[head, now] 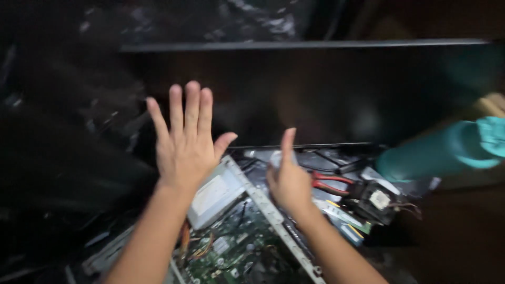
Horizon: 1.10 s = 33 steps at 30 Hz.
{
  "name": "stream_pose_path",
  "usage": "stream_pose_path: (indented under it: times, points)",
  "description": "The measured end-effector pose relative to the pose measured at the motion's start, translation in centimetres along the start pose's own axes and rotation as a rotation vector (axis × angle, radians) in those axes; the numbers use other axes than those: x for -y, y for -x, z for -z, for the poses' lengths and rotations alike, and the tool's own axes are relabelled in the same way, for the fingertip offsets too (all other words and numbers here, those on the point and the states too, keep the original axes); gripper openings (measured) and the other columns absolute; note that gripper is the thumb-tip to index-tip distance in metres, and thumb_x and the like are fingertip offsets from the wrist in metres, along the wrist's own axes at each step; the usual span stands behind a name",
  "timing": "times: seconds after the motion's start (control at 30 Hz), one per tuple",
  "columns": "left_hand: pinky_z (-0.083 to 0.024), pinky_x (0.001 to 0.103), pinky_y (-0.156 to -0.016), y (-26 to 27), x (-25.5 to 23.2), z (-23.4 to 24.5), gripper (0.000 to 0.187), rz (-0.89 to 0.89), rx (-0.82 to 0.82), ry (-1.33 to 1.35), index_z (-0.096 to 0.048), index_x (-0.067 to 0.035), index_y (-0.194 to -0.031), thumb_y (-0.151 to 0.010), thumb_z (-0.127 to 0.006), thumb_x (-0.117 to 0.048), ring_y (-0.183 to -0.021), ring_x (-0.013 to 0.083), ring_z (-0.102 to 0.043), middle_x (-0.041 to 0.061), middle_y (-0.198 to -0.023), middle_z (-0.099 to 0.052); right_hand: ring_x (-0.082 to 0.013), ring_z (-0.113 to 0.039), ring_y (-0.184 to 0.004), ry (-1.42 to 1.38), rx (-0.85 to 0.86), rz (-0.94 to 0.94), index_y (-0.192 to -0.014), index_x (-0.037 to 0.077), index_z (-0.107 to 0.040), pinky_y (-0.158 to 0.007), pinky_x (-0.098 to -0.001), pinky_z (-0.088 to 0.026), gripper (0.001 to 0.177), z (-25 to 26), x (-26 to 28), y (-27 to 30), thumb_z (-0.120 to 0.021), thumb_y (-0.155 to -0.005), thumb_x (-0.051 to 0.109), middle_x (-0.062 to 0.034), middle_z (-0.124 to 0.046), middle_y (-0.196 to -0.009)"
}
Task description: Repairing and cleaning internal components of a desktop computer tower.
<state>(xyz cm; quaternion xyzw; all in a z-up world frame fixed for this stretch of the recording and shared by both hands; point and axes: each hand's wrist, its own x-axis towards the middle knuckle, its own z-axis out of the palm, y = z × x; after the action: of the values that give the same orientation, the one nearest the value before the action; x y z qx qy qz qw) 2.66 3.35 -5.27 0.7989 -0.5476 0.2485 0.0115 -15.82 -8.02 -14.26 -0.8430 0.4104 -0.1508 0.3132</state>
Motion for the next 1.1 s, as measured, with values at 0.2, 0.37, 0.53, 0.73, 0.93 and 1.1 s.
stream_pose_path:
  times: [0.2, 0.37, 0.53, 0.73, 0.93, 1.1]
  points:
    - [-0.018, 0.068, -0.117, -1.4, -6.4, 0.1, 0.087, -0.198, 0.240, 0.120, -0.041, -0.013, -0.155, -0.085, -0.060, -0.061, -0.147, 0.0387, -0.026, 0.005, -0.163, -0.032, -0.0418, -0.068, -0.064, -0.202, 0.209, 0.107, -0.163, 0.015, -0.009, -0.061, -0.0503, -0.053, 0.094, 1.3, -1.9, 1.4, -0.066, -0.087, 0.018, -0.0238, -0.070, -0.073]
    - [-0.018, 0.062, -0.119, -1.6, -7.7, 2.6, 0.088, -0.233, 0.252, 0.243, -0.044, -0.003, -0.150, -0.083, -0.058, -0.057, -0.147, 0.0301, -0.025, 0.004, -0.160, -0.034, -0.0235, -0.059, -0.054, -0.435, 0.334, 0.027, -0.142, 0.014, -0.056, -0.055, -0.0379, -0.048, 0.049, 6.9, -1.9, 3.5, -0.065, -0.094, 0.019, -0.0135, -0.061, -0.063]
    - [-0.011, 0.064, -0.118, 0.4, -9.9, 2.4, 0.071, -0.152, 0.440, 0.222, -0.053, -0.002, -0.140, -0.088, -0.060, -0.049, -0.150, 0.0293, -0.022, 0.006, -0.167, -0.032, -0.0105, -0.052, -0.057, -0.604, 0.358, -0.015, -0.132, 0.009, -0.065, -0.053, -0.0302, -0.045, 0.037, 8.5, -4.0, 4.2, -0.064, -0.095, 0.016, -0.0035, -0.059, -0.065]
    - [0.002, 0.071, -0.117, 2.3, -15.8, 0.5, 0.054, 0.160, 0.649, 0.292, -0.056, -0.008, -0.140, -0.092, -0.061, -0.031, -0.148, 0.0343, -0.035, 0.017, -0.152, -0.047, -0.0057, -0.054, -0.066, -0.769, 0.461, 0.093, -0.121, 0.005, -0.070, -0.059, -0.0251, -0.046, 0.027, 9.0, -6.3, 0.7, -0.066, -0.095, 0.013, 0.0028, -0.063, -0.074]
    - [-0.026, 0.055, -0.116, 1.3, -25.0, 8.5, 0.064, 0.790, 0.729, 1.006, -0.042, -0.019, -0.153, -0.093, -0.065, -0.025, -0.132, 0.0323, -0.058, 0.017, -0.135, -0.064, -0.0059, -0.056, -0.068, -0.919, 0.595, 0.103, -0.115, 0.004, -0.071, -0.062, -0.0237, -0.048, 0.023, 12.7, -6.3, 0.3, -0.065, -0.094, 0.011, 0.0024, -0.063, -0.075]
    - [-0.053, 0.038, -0.100, 6.1, -30.3, 3.7, 0.066, 0.984, 0.011, 1.377, -0.038, -0.011, -0.152, -0.090, -0.062, -0.014, -0.126, 0.0311, -0.069, 0.018, -0.134, -0.068, -0.0072, -0.052, -0.068, -1.041, 0.727, 0.073, -0.110, 0.004, -0.072, -0.061, -0.0249, -0.046, 0.019, 13.4, -4.5, 1.7, -0.064, -0.095, 0.011, 0.0024, -0.059, -0.074]
